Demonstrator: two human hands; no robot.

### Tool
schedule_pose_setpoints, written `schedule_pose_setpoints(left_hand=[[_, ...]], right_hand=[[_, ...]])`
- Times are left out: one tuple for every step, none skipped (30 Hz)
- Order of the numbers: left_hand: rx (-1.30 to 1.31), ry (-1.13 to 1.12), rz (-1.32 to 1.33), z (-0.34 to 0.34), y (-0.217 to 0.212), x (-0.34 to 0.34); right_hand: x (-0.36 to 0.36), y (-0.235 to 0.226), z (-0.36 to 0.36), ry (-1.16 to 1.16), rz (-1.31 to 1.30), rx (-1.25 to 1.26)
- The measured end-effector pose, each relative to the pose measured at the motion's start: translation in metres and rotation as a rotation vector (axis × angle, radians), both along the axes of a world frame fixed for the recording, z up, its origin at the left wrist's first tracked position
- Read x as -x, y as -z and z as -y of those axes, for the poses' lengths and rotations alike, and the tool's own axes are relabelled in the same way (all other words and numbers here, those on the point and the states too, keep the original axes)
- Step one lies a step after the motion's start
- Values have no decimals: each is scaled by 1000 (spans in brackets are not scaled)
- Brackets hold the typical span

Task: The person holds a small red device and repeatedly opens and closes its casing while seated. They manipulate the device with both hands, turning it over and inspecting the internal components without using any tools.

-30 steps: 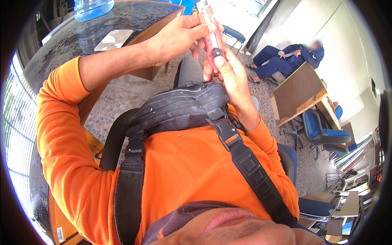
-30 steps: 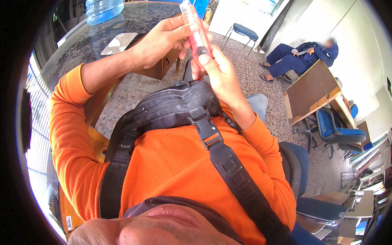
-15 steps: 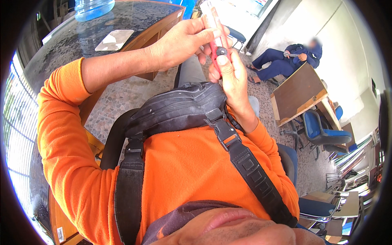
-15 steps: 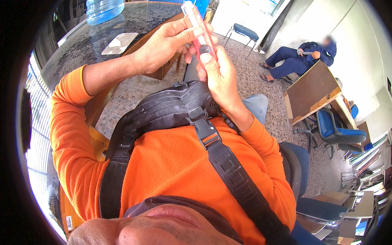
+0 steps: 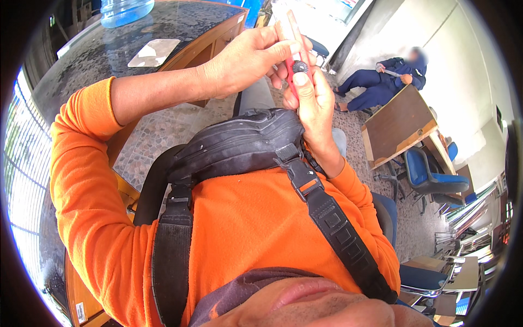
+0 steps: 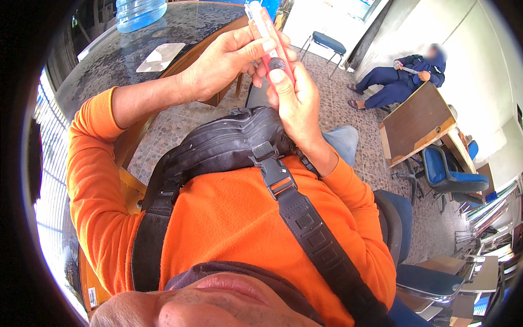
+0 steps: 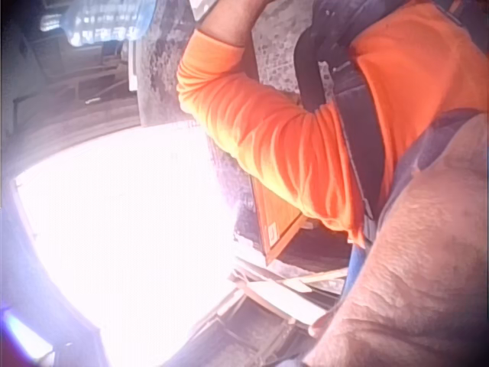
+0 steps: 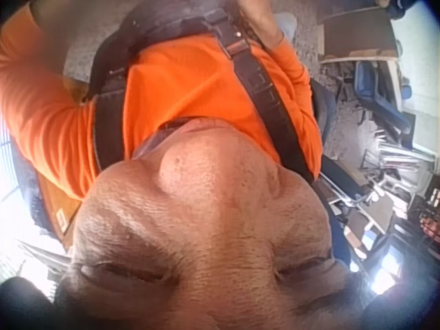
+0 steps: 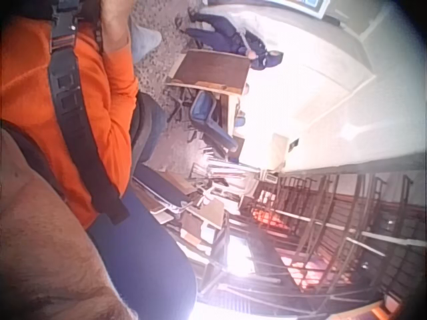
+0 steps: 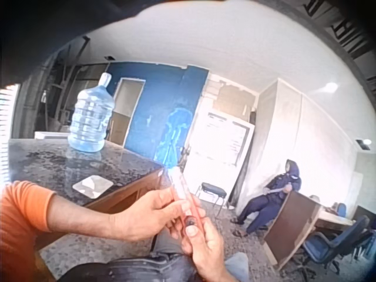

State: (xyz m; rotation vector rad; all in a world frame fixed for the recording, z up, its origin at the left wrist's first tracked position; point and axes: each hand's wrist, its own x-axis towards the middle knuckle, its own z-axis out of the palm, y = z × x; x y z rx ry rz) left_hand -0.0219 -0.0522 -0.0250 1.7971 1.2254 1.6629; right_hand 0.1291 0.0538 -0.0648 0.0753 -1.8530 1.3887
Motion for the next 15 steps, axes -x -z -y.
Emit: schedule_pose_setpoints(left_hand=[[3, -4, -13, 1, 0, 0], [6, -8, -28, 2, -1, -1], [9, -11, -42, 2, -1, -1], [5, -14, -35, 1, 0, -1], [2, -17, -28, 0, 2, 0], [-2, -20, -20, 0, 2, 0], [14, -21, -18, 1, 1, -1], [29, -23, -15, 4, -1, -3], [44, -24, -12, 5, -3, -4], [41, -41, -30, 2, -3, -1], [37, -58, -47, -3, -3, 4], [33, -75, -64, -5, -3, 6], [30, -68, -69, -4, -1, 8], [30, -56, -78, -3, -4, 7], [29, -44, -86, -2, -5, 6]], right_hand=[[0, 1, -1, 14, -9, -14], [1, 2, -2, 28, -20, -29], [1, 3, -3, 43, -30, -43], [2, 3, -3, 38, -29, -37], [2, 3, -2, 33, -28, -31], [2, 3, -2, 28, -27, -25], [3, 3, -1, 31, -35, -25], [3, 2, -1, 32, -41, -25], [4, 2, 0, 34, -48, -26], [4, 1, -2, -4, -6, 2], [3, -1, -4, -43, 38, 28], [3, -2, -6, -82, 82, 55], [3, -2, -7, -98, 104, 64], [2, -2, -8, -108, 123, 75], [1, -2, -10, -118, 142, 85]])
